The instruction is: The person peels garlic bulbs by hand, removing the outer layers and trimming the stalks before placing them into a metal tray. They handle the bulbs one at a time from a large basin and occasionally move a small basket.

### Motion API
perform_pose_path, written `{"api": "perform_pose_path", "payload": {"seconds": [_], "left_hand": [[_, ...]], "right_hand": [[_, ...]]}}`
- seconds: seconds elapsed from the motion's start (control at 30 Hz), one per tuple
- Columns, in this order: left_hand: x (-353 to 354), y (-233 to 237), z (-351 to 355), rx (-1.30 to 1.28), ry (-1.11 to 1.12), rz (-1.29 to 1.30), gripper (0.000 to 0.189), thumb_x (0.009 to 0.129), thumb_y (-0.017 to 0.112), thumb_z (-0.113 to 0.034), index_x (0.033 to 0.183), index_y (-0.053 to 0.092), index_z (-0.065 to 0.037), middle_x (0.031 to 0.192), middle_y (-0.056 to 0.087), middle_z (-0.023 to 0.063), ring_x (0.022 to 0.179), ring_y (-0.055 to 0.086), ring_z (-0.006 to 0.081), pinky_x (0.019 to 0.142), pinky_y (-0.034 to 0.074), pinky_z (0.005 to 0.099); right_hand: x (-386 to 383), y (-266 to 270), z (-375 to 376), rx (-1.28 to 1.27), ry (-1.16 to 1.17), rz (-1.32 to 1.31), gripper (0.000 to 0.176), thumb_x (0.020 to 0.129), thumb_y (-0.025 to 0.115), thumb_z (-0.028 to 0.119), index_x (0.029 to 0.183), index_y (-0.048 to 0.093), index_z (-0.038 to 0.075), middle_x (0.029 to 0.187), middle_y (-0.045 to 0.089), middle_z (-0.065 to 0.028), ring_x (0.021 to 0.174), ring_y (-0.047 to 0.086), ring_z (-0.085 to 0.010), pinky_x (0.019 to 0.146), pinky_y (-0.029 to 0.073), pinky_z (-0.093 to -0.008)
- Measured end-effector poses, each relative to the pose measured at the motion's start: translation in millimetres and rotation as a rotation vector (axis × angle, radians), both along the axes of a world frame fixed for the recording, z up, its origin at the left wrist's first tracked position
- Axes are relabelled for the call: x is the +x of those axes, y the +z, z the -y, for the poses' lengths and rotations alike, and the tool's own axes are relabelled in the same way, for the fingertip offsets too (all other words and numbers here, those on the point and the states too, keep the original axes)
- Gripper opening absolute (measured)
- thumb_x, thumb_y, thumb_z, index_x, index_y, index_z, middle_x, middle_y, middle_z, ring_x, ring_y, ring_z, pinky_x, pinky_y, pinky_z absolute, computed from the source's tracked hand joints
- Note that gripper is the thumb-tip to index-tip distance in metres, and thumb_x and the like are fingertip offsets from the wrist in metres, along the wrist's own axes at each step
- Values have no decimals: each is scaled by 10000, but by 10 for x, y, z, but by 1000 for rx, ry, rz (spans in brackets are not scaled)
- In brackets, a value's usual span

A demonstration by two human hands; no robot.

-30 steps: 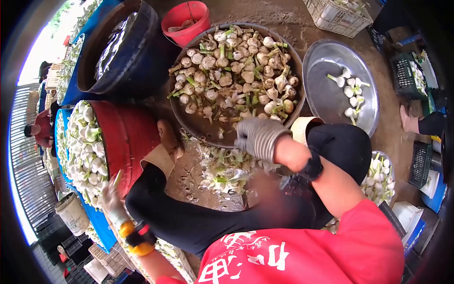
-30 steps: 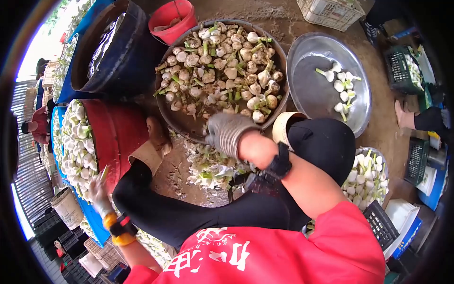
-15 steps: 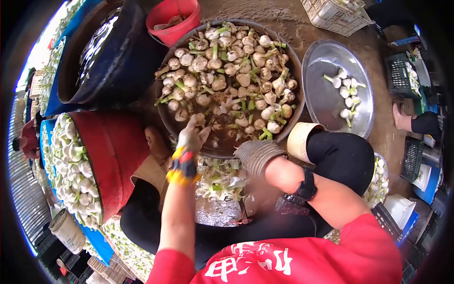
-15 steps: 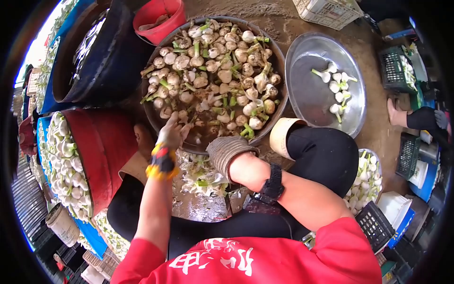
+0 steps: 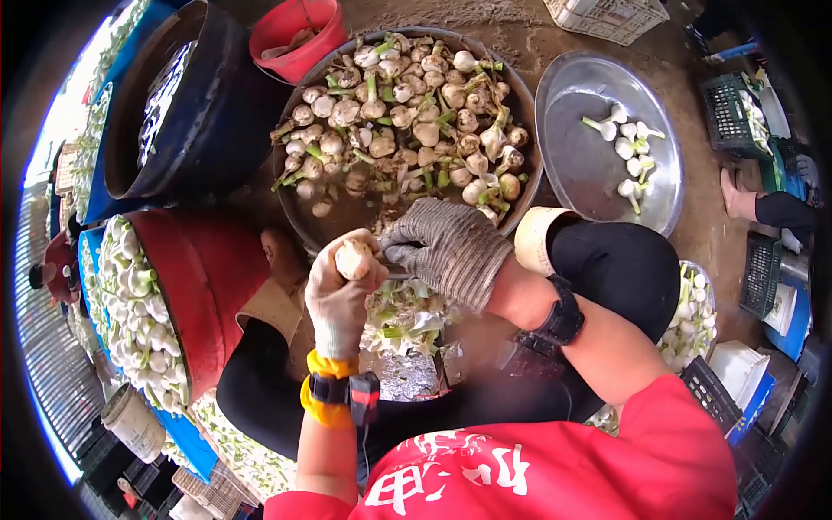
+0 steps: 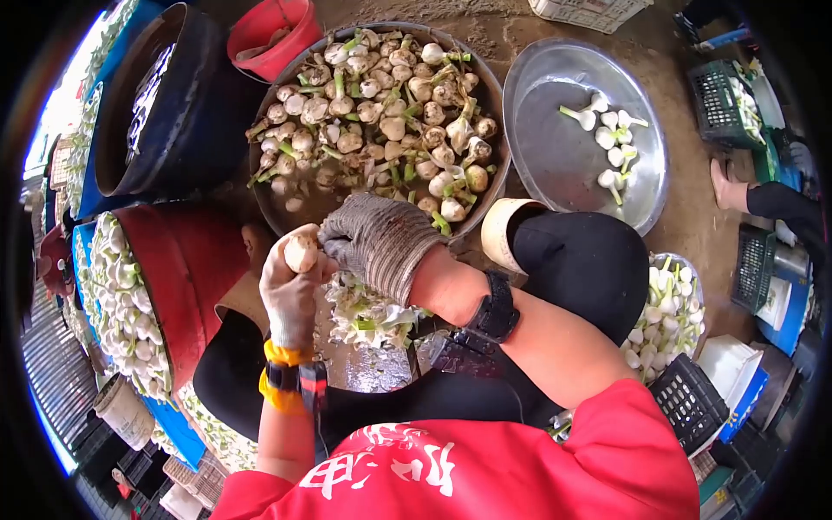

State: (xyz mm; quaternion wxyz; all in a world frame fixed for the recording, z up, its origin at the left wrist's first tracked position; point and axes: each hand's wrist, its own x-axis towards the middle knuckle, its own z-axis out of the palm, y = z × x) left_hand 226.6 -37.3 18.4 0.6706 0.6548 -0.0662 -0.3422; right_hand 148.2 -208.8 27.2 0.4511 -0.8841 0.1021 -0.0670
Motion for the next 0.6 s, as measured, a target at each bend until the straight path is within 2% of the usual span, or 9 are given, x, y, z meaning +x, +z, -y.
{"api": "perform_pose_path", "payload": {"seconds": [0.13,0.2,0.23,0.3,0.4,0.47,0.53,0.57,0.6], "left_hand": [[-286,188,-104,111,25,246,326,804,694,5,1121,627,-30,897,643,20,784,621,130,710,507,280],[-378,334,-77,473,-2,923,376,755,725,23,1109,653,-82,897,668,42,805,652,161,750,516,285],[-407,345,-91,505,-4,1000,357,767,706,11,1098,664,-116,918,679,79,827,665,223,760,520,306],[-464,372,-102,578,-30,1080,352,768,701,6,1096,664,-118,933,679,83,845,664,248,773,521,323],[-523,439,-110,655,-75,1152,357,769,686,-4,1101,659,-134,975,682,93,896,660,295,802,521,366],[-504,424,-132,527,-86,1280,334,776,694,23,1084,689,-108,940,681,88,851,663,250,778,528,316],[-455,397,-182,473,-151,1289,381,793,682,31,1156,654,-84,1042,690,83,899,665,208,812,516,298],[-411,322,-202,316,-136,1111,420,807,667,37,1215,608,-45,1134,660,104,992,642,209,881,489,298],[-397,381,-153,161,-119,929,464,821,652,42,1274,562,-6,1226,631,125,1085,619,210,950,463,298]], "right_hand": [[-116,82,-126,162,18,255,203,841,619,260,894,714,89,883,679,-106,860,638,-311,757,504,-420],[-161,180,-153,144,27,182,202,826,634,269,849,717,87,836,680,-121,805,645,-318,733,508,-428],[-180,204,-172,143,26,193,202,826,634,269,849,717,87,836,680,-121,805,645,-318,733,508,-428],[-213,232,-197,74,15,56,184,771,730,253,853,734,88,760,682,-105,748,660,-290,691,520,-384],[-260,231,-240,103,-59,63,199,749,734,271,817,715,84,744,684,-105,722,658,-292,668,516,-385],[-262,247,-213,158,-41,8,221,747,734,272,786,692,58,731,679,-114,682,653,-264,644,510,-369],[-254,221,-179,326,0,-95,244,779,725,276,781,682,36,690,655,-109,631,621,-193,618,496,-343],[-260,222,-156,354,110,-35,206,799,653,245,743,681,48,704,661,-148,630,635,-313,617,497,-427],[-278,220,-181,354,109,-26,206,799,653,245,743,681,48,704,661,-148,630,635,-313,617,497,-427]]}}
